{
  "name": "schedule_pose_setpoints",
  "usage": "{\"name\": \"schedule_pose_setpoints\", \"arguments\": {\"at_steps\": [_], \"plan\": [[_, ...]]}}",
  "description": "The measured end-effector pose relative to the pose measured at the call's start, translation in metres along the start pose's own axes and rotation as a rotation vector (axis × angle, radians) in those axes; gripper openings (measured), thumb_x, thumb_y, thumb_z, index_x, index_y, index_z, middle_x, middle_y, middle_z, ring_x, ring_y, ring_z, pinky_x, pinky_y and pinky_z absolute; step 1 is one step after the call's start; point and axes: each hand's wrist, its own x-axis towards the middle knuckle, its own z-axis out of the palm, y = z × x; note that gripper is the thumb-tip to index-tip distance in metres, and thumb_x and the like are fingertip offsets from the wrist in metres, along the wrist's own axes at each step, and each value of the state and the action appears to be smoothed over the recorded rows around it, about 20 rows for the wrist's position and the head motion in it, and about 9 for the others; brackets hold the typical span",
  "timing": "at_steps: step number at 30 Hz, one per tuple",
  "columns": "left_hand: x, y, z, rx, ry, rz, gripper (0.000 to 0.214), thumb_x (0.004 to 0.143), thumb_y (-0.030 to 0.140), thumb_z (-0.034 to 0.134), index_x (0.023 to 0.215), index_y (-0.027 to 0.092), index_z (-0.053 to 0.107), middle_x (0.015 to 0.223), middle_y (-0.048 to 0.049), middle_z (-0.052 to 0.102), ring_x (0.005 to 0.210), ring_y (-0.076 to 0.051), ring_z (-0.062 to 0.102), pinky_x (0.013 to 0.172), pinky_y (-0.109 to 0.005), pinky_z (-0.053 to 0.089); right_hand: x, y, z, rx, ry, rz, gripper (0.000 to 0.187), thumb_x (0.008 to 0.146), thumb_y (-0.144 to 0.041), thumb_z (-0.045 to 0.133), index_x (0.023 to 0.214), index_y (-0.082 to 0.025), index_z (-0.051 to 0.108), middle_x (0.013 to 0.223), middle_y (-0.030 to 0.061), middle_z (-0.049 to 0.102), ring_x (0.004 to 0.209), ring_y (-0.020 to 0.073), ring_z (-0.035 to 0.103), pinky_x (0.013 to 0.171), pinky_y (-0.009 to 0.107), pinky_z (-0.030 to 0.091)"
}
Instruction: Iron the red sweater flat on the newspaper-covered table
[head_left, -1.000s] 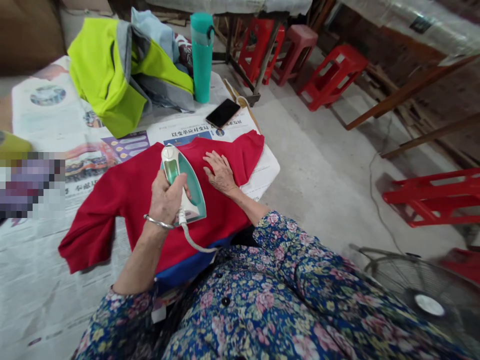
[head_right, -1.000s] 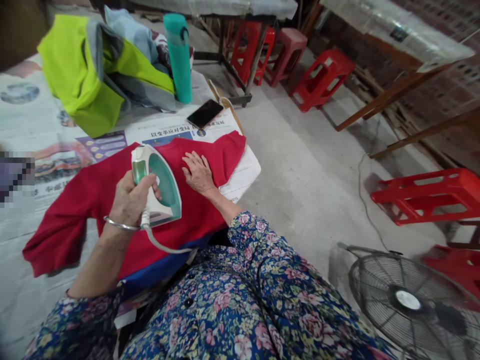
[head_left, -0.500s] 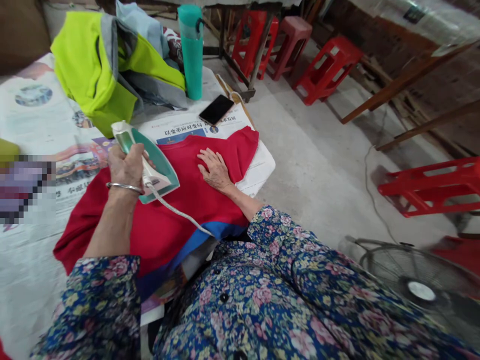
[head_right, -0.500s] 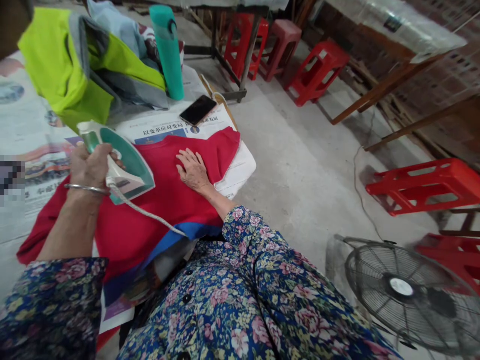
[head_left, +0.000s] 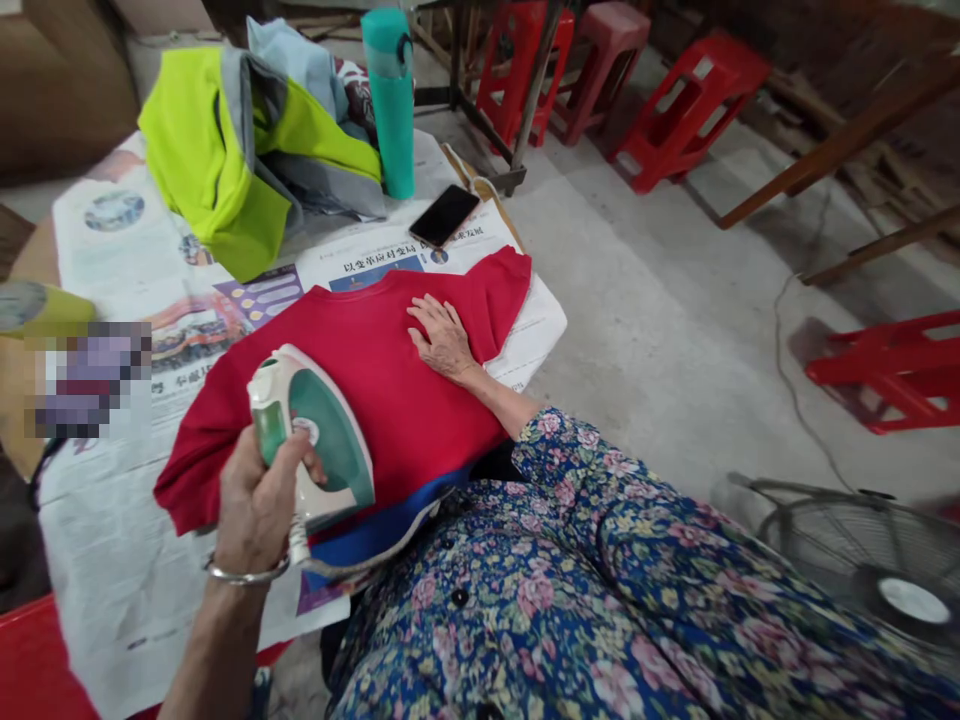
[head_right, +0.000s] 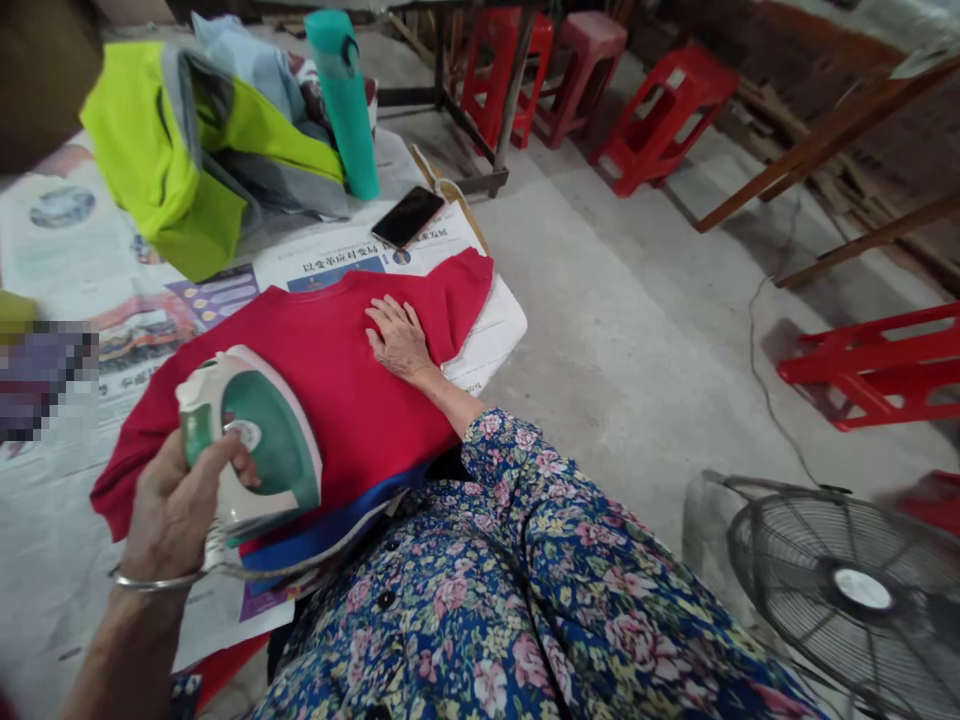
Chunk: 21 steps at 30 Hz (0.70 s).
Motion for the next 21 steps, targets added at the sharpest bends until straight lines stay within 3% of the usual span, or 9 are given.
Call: {"name": "schedule_pose_setpoints", "arguments": {"at_steps": [3,7,15,21], "plan": [[-0.002,0.011,0.010,-0.038,-0.151,-0.005,0.032,0.079,0.056,0.066,0.070,0.027,0.057,0.052,0.0029,0.064,0.052,-0.018,0.061,0.057,-0.031,0.054,-0.001,0.000,-0.001,-0.004,-0.003,0.005,0.043,0.104,-0.020,0.058,0.145,-0.016,0.070,0.165,0.0165,0.061,0.162,0.0281,0.047,0.139,0.057,0.024],[0.015,0.022,0.025,-0.087,-0.193,-0.002,0.027,0.077,0.051,0.068,0.070,0.028,0.055,0.050,0.0037,0.062,0.050,-0.018,0.060,0.056,-0.032,0.052,-0.003,0.001,-0.001,0.003,0.000,0.002,0.043,0.104,-0.022,0.057,0.146,-0.019,0.069,0.165,0.0157,0.061,0.163,0.0289,0.046,0.138,0.060,0.022],[0.070,0.024,0.043,-0.223,-0.088,-0.050,0.024,0.068,0.044,0.069,0.078,0.025,0.058,0.050,0.0058,0.059,0.045,-0.015,0.053,0.046,-0.028,0.044,-0.004,0.002,0.001,0.010,0.013,0.004,0.042,0.104,-0.020,0.057,0.144,-0.021,0.070,0.165,0.0127,0.061,0.163,0.0278,0.046,0.139,0.060,0.021],[0.107,0.040,0.042,-0.276,0.037,-0.123,0.016,0.073,0.029,0.069,0.076,0.024,0.054,0.050,0.0071,0.052,0.042,-0.012,0.048,0.043,-0.025,0.042,-0.003,0.000,-0.002,0.019,0.014,0.012,0.040,0.103,-0.018,0.060,0.141,-0.022,0.072,0.164,0.0117,0.063,0.162,0.0277,0.047,0.139,0.059,0.024]]}}
